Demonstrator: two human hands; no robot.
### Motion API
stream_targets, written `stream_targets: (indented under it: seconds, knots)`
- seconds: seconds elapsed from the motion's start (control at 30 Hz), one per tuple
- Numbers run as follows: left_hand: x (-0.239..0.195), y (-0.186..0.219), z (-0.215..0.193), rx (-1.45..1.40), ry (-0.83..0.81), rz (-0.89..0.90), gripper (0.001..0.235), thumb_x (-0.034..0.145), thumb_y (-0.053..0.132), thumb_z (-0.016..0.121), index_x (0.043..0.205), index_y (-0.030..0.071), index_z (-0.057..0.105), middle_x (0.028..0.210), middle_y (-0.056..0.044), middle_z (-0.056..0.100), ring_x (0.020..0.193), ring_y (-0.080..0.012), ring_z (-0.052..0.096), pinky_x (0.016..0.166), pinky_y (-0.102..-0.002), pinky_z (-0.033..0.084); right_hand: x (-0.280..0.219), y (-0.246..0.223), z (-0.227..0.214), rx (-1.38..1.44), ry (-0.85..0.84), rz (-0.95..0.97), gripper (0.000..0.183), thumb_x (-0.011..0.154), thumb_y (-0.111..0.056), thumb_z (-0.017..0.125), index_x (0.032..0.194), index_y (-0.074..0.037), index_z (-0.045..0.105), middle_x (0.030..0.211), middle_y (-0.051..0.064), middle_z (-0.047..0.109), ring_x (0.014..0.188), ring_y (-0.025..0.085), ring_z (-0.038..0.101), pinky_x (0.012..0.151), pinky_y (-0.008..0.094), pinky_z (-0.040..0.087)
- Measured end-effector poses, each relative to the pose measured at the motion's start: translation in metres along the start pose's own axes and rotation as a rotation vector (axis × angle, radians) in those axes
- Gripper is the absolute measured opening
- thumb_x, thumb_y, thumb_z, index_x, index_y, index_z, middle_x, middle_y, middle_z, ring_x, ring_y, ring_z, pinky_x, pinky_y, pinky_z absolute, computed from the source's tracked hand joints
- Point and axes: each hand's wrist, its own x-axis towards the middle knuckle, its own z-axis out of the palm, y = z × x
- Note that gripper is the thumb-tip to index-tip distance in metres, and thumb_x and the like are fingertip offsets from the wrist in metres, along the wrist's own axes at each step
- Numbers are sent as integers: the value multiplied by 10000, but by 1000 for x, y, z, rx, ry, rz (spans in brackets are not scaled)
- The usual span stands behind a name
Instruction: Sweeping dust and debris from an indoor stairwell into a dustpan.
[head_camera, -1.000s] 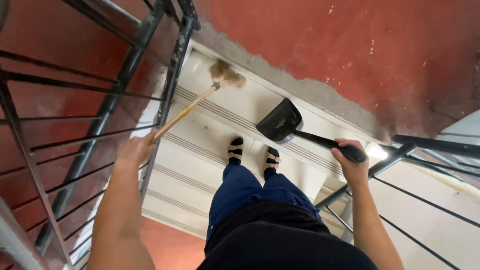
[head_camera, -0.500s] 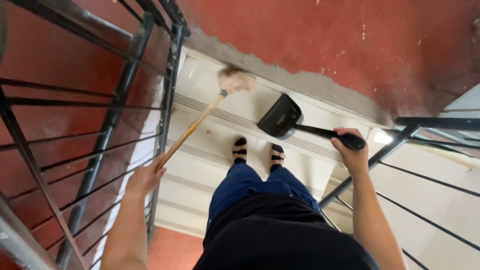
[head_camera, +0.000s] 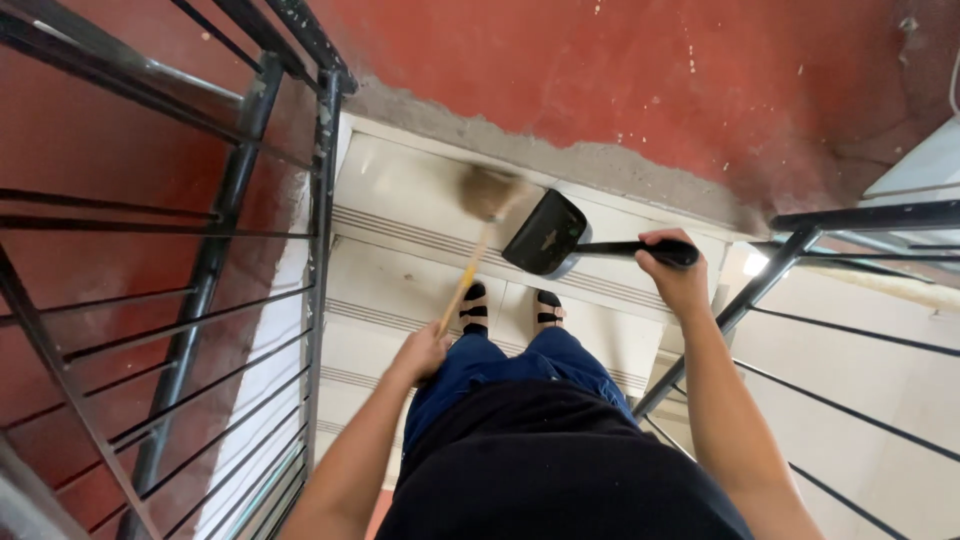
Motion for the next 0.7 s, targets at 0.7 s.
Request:
stream_targets:
  seconds: [0.7]
  knots:
    - [-137, 166, 2, 101, -77, -47, 464, 913, 403, 583, 1221, 101, 753, 1102, -254, 746, 1141, -424, 688, 988, -532, 540, 19, 30, -29, 89, -104, -91, 247, 770, -133, 869, 936, -200, 700, 1016, 16, 770, 1044, 177, 711, 989, 331, 505]
